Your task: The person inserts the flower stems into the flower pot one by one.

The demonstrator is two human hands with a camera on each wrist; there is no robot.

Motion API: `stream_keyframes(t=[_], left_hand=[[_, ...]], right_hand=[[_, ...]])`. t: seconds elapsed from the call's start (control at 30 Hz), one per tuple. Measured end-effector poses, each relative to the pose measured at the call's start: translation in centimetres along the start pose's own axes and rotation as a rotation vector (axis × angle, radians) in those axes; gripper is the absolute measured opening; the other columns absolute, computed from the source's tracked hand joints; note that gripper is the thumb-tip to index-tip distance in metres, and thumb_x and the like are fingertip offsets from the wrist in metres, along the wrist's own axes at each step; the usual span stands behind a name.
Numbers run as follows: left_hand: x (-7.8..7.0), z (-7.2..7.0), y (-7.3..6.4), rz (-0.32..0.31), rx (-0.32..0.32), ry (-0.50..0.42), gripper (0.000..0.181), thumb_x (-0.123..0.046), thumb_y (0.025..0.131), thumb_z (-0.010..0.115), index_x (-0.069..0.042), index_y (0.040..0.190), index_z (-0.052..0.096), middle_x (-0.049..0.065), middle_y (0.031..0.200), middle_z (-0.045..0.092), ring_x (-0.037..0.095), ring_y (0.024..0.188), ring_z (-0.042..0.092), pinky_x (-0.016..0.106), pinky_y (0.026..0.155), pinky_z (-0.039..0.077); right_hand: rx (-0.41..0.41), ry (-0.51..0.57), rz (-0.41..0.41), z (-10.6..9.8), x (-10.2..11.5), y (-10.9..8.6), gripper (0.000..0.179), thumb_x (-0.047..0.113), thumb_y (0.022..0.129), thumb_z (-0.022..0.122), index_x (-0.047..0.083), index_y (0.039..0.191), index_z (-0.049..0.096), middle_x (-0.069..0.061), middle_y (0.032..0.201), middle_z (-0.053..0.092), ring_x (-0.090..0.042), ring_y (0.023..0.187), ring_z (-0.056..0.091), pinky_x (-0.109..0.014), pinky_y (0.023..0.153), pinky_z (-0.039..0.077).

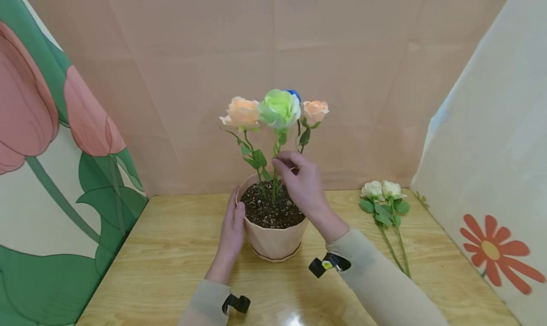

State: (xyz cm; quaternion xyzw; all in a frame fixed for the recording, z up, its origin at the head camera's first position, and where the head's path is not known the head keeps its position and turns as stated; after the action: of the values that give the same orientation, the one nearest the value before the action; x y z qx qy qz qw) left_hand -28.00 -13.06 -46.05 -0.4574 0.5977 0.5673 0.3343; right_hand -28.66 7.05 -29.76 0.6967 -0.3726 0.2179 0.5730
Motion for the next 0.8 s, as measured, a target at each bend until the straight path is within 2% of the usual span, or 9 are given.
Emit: stream_keyframes(t=[0.23, 0.37, 0.6, 0.8], left_hand=[[0.2, 0.0, 0.0, -0.006, -0.003, -0.004, 0.058, -0.036, 0.122, 0.035, -0.018, 0.177, 0.028, 0.015, 0.18, 0.028, 0.04, 0.163, 0.028, 0.063, 0.132, 0.02], [0.1, 0.1, -0.1, -0.008, -0.002, -0.002, 0.059, -0.037, 0.122, 0.035, -0.016, 0.176, 0.028, 0.016, 0.179, 0.028, 0.042, 0.163, 0.029, 0.064, 0.131, 0.021], [0.2, 0.1, 0.0, 0.0, -0.003, 0.002, 0.058, -0.035, 0.122, 0.035, -0.015, 0.176, 0.029, 0.016, 0.179, 0.028, 0.042, 0.163, 0.028, 0.064, 0.132, 0.021], [0.3, 0.0, 0.1, 0.001, -0.005, -0.006, 0.057, -0.033, 0.122, 0.036, -0.018, 0.176, 0.03, 0.015, 0.179, 0.029, 0.039, 0.163, 0.028, 0.061, 0.133, 0.021]], right_hand=[[0.007, -0.059, -0.076, 0.4, 0.2, 0.1, 0.012, 0.011, 0.107, 0.075, 0.002, 0.113, 0.08, -0.004, 0.089, 0.076, -0.028, 0.071, 0.07, -0.027, 0.059, 0.056], [0.025, -0.117, -0.063, 0.7, -0.5, -0.3, 0.013, 0.012, 0.108, 0.074, 0.004, 0.114, 0.081, -0.003, 0.091, 0.077, -0.031, 0.076, 0.073, -0.029, 0.061, 0.058], [0.063, -0.165, -0.081, 1.5, -1.2, -1.0, 0.012, 0.012, 0.109, 0.073, 0.005, 0.112, 0.081, -0.003, 0.098, 0.078, -0.016, 0.082, 0.071, -0.031, 0.068, 0.062], [0.048, -0.188, -0.121, 2.1, -1.4, -1.2, 0.01, 0.01, 0.109, 0.073, 0.005, 0.111, 0.081, -0.004, 0.098, 0.077, -0.014, 0.084, 0.071, -0.032, 0.07, 0.063]])
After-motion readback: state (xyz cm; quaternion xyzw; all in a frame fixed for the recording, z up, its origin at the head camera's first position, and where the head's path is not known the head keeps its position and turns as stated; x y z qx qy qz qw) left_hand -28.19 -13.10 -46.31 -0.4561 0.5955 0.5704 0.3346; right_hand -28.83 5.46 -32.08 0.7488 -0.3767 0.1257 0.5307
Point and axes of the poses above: each hand's wrist, its own y-axis towards the middle knuckle, its own z-axis out of the palm, x = y × z, the point moved 6 cm from there along y, towards the middle knuckle
